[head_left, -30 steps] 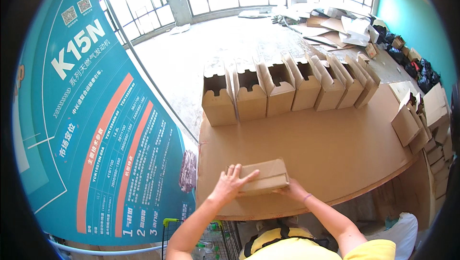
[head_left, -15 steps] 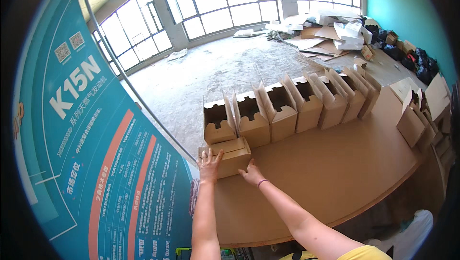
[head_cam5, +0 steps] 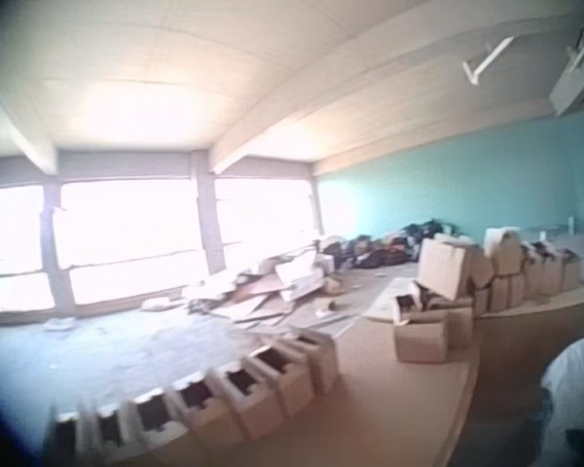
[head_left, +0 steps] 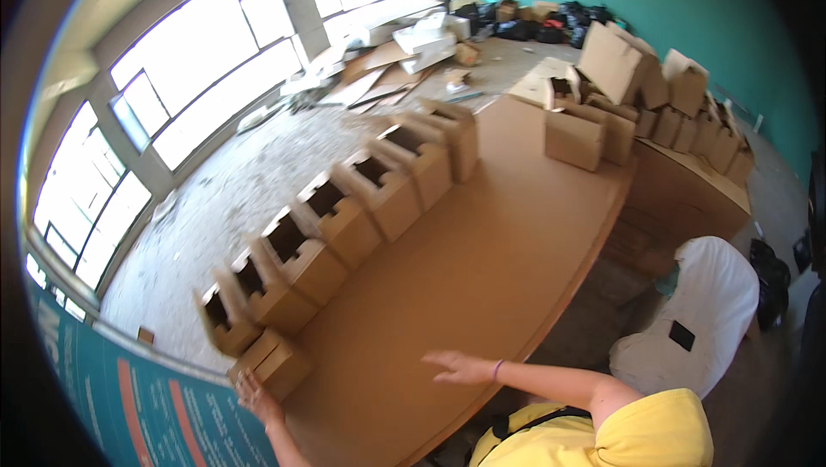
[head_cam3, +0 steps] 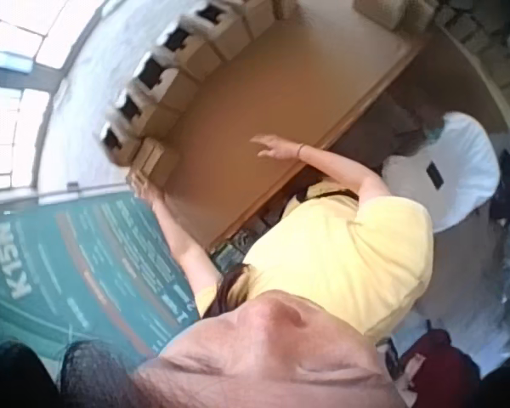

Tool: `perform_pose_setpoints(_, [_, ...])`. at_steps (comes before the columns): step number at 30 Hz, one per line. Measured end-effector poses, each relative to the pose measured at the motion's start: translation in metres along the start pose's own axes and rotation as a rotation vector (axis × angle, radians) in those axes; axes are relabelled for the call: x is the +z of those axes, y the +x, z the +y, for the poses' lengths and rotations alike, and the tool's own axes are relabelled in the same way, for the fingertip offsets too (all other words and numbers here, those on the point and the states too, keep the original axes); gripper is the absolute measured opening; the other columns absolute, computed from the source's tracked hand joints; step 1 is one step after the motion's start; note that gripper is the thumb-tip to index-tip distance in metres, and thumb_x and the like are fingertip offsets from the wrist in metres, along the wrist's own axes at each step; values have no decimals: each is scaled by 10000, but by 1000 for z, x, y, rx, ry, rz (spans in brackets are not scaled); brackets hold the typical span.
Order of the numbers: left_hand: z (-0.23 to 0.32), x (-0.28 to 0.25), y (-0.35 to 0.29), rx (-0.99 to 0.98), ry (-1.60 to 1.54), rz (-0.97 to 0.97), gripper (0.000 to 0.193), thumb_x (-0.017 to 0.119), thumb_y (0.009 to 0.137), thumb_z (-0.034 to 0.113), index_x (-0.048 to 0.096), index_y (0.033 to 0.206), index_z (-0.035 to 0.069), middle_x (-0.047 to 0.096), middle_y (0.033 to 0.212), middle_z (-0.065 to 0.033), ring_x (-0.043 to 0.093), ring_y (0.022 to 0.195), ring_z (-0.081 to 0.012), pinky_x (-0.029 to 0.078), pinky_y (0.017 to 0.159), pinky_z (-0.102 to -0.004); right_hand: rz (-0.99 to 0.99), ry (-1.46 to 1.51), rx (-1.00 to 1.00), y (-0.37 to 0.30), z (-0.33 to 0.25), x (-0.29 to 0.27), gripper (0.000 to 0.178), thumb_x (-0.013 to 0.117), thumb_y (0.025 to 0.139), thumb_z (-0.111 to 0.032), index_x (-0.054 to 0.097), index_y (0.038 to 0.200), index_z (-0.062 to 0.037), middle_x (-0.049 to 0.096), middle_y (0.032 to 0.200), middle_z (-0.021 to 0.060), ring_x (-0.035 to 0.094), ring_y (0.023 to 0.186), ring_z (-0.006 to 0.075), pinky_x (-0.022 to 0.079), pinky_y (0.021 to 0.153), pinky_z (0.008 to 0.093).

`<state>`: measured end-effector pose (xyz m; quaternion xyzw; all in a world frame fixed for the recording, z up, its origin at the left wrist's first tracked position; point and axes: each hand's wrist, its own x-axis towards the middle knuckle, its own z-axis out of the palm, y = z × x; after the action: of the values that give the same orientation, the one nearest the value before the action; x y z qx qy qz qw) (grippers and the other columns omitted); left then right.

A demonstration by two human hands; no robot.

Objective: The person places plastic water bottles into individual cardboard boxes and then stacks the boxes on a table.

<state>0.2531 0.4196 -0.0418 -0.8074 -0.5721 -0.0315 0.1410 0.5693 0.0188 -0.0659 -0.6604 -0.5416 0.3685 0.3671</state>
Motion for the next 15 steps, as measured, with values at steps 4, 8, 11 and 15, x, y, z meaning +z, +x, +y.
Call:
perform_pose_setpoints(4, [65, -29, -33, -112, -129, -124, 859, 634, 796, 14, 202, 1529, 132, 155, 1597, -97, 161, 1455, -368, 330, 1067, -572, 651, -297, 281, -105, 111, -173, 545, 583, 886, -250, 477, 1346, 22, 438, 1435, 224, 376, 1362, 352, 299, 1141, 426])
perform_pose_setpoints(8, [56, 9, -82, 162, -251, 151, 794, 763, 764, 341, 411, 1440, 120, 278, 1507, -246, 229, 1396, -429, 262, 1093, -605, 1131, -744, 319, -155, 153, -374, 548, 674, 814, -112, 499, 1324, -14, 460, 1413, 195, 423, 1316, 353, 360, 1107, 406])
perform_pose_setpoints(11, [107, 28, -129, 83, -666, 47, 698, 656, 874, 212, 325, 1473, 73, 297, 1510, -217, 288, 1390, -393, 298, 1122, -502, 1124, -1055, 400, -167, 146, -498, 688, 740, 767, -137, 434, 1374, -30, 462, 1417, 158, 384, 1350, 320, 300, 1139, 415])
perform_pose_setpoints(15, [174, 46, -202, 14, -1037, -41, 670, 622, 896, 175, 315, 1483, 74, 303, 1532, -165, 326, 1380, -382, 317, 1126, -436, 979, -1094, 615, -173, 169, -575, 680, 787, 726, -164, 484, 1327, -68, 533, 1353, 114, 404, 1340, 292, 301, 1129, 467])
